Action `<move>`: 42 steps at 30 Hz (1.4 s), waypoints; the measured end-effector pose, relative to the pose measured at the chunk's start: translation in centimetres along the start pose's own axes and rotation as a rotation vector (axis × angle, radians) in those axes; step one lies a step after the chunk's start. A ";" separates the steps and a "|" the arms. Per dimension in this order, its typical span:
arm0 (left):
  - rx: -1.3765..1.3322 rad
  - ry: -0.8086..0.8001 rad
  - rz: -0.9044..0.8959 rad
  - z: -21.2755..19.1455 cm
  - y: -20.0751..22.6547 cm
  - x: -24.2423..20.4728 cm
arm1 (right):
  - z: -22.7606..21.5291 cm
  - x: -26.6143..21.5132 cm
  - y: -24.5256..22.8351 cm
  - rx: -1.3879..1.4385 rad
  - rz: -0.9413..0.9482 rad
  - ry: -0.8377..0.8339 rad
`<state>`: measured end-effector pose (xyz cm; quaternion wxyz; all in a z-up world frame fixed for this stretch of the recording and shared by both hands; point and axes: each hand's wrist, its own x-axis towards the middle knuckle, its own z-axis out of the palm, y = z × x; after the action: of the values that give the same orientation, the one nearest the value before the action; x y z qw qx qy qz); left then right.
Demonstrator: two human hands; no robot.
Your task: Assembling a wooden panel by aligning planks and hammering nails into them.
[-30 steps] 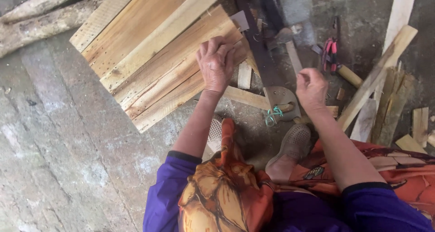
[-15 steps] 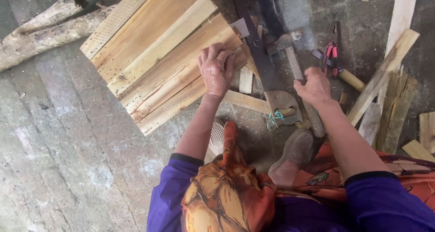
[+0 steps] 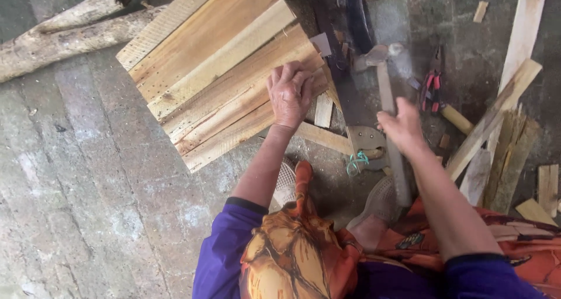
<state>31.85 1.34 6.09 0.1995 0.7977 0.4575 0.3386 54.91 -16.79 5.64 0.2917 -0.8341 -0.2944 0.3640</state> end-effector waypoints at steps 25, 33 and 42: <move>-0.164 0.006 -0.065 -1.7 0.7 0.7 | 0.2 -8.4 -7.8 0.105 -0.503 0.056; -0.105 -0.023 -0.047 -1.6 0.8 0.8 | 0.8 -8.7 -5.4 0.018 -0.520 0.082; -0.062 -0.003 -0.024 -1.3 0.8 0.7 | 1.8 -7.9 -5.2 0.038 -0.538 0.072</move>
<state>31.64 1.58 7.72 0.2290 0.7859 0.4562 0.3491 47.60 -18.46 11.68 0.4038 -0.7326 -0.4880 0.2491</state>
